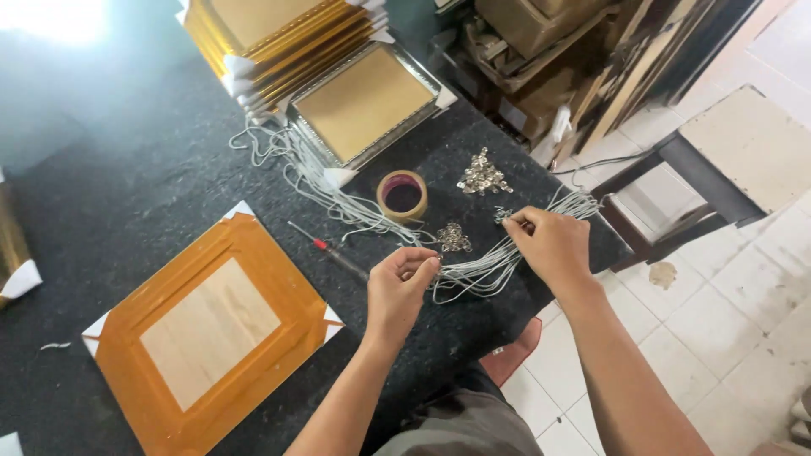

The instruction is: Attaching hanging hooks and string to the back of a picture frame using a manual screwdriver.

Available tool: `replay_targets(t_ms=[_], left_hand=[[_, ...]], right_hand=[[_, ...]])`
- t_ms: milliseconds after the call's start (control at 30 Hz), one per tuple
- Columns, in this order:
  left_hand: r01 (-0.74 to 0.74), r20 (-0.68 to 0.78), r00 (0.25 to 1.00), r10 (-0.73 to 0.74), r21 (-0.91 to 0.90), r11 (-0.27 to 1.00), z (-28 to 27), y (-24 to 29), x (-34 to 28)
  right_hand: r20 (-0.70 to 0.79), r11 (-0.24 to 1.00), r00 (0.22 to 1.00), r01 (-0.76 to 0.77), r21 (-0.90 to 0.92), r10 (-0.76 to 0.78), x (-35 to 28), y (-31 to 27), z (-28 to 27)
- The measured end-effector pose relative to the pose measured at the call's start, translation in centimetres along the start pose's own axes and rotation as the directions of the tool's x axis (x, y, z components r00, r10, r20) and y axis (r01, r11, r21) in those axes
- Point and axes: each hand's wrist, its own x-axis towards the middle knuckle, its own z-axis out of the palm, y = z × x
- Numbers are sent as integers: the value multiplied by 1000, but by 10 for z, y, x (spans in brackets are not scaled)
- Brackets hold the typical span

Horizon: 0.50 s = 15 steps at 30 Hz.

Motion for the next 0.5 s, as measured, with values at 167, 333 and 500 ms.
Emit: replay_targets(t_ms=[167, 333, 500], left_hand=[[33, 33, 999, -33, 6, 999, 30, -3, 14], [118, 11, 993, -118, 18, 993, 37, 6, 13], [190, -63, 980, -191, -19, 982, 36, 4, 15]], right_hand=[[-32, 997, 998, 49, -59, -51, 31, 10, 14], [48, 995, 995, 91, -34, -89, 49, 0, 20], [185, 998, 981, 59, -19, -55, 65, 6, 23]])
